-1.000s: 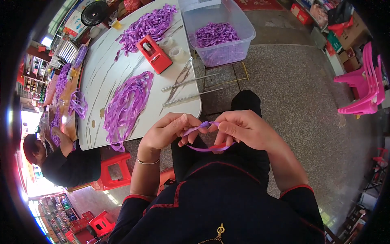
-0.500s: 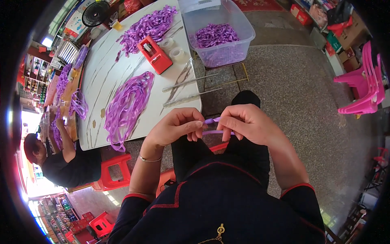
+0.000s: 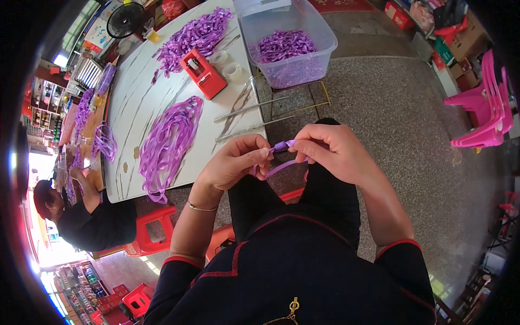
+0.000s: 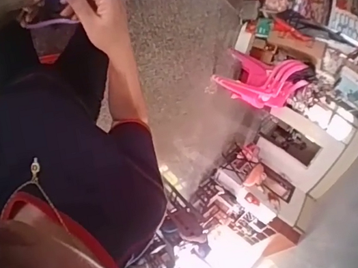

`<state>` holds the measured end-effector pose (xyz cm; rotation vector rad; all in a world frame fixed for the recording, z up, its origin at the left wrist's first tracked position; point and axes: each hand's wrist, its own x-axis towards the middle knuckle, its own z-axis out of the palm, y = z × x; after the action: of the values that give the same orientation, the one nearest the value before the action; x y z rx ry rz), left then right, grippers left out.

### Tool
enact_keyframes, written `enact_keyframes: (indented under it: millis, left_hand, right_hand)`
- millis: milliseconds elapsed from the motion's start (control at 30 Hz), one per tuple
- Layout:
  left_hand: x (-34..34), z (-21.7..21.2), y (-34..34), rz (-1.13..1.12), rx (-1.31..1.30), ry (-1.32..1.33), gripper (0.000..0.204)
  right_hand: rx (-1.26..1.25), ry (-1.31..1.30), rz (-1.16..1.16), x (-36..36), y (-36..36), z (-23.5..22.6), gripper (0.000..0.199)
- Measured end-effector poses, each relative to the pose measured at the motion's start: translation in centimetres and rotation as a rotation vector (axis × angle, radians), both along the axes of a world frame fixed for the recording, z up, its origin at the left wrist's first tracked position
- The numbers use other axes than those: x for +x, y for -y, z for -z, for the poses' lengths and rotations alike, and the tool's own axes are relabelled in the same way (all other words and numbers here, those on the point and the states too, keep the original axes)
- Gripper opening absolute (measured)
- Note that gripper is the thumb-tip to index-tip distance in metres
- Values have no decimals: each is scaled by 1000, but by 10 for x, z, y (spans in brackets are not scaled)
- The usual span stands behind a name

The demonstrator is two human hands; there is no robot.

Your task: Packaging purple ribbons by looping them and securing the ends with tape.

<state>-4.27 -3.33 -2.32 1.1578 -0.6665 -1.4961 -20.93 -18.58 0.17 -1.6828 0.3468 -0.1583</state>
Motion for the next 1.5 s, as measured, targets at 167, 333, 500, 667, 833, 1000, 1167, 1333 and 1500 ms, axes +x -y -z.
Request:
enact_keyframes:
  millis: [167, 333, 500, 667, 833, 1000, 1167, 1333, 1500]
  left_hand:
    - [-1, -1, 5, 3, -5, -98, 15]
    - [-4, -2, 10, -38, -38, -158, 12]
    - [-2, -3, 14, 60, -67, -133, 14]
    - [-5, -8, 16, 37, 10, -40, 14]
    - [-6, -6, 16, 11, -11, 2, 14]
    - [-2, -18, 14, 21, -8, 267, 13]
    - [2, -24, 13, 79, -118, 460, 11]
    - [3, -26, 12, 61, -213, 599, 9]
    - [4, -30, 10, 38, -150, 534, 11]
  right_hand:
    - [-29, 42, 39, 1, 1, 3, 13]
    - [-114, 36, 69, 3, 2, 6, 13]
    - [-315, 154, 166, 4, 2, 11, 14]
    - [-537, 261, 228, 5, 4, 16, 16]
    - [-598, 295, 269, 6, 2, 17, 17]
    - [186, 147, 2, 6, 2, 15, 13]
    - [398, 9, -230, 9, 17, 18, 30]
    - [446, -112, -395, 14, 23, 25, 36]
    - [525, -92, -376, 20, 17, 19, 26]
